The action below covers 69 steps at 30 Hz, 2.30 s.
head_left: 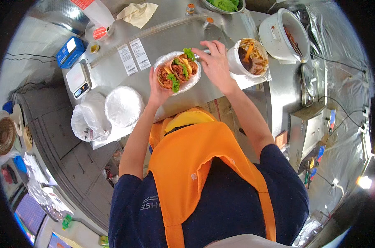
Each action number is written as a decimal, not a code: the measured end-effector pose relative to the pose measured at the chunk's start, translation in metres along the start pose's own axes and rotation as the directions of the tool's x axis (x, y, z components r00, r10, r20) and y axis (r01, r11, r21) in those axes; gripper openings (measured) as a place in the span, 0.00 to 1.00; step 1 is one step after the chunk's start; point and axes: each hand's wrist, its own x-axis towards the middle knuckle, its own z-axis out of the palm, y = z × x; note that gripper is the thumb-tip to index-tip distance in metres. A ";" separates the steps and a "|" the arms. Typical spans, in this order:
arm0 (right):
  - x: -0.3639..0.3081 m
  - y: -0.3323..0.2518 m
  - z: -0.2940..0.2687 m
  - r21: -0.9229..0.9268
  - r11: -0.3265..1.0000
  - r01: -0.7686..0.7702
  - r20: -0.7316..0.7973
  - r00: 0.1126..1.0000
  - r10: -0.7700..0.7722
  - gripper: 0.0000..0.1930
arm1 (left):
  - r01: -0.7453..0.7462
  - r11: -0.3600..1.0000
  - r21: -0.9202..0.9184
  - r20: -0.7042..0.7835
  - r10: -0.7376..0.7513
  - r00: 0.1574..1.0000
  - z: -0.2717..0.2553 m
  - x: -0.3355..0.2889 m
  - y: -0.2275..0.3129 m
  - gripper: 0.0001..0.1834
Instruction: The person assembles tacos by placing lettuce and seasoned meat into tortillas using tongs. They then wrap the prepared tacos in plastic bags and place them on a digital scale. The person also uses tongs to handle fried dough items in a deep fryer and wraps them in paper.
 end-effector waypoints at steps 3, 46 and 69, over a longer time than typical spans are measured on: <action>-0.008 -0.004 -0.009 0.002 0.998 -0.065 -0.068 0.996 0.065 0.29 | 0.041 0.999 0.007 0.032 -0.042 0.999 -0.001 -0.002 -0.005 0.64; -0.007 -0.100 0.010 0.001 0.999 0.032 0.014 0.999 -0.032 0.23 | 0.646 0.611 -0.457 0.062 -0.703 0.708 -0.042 -0.037 0.022 0.21; -0.060 0.106 0.122 0.612 0.534 -0.583 0.092 0.724 0.684 0.29 | 0.632 0.770 -0.087 0.127 -0.621 0.774 -0.039 0.089 0.015 0.21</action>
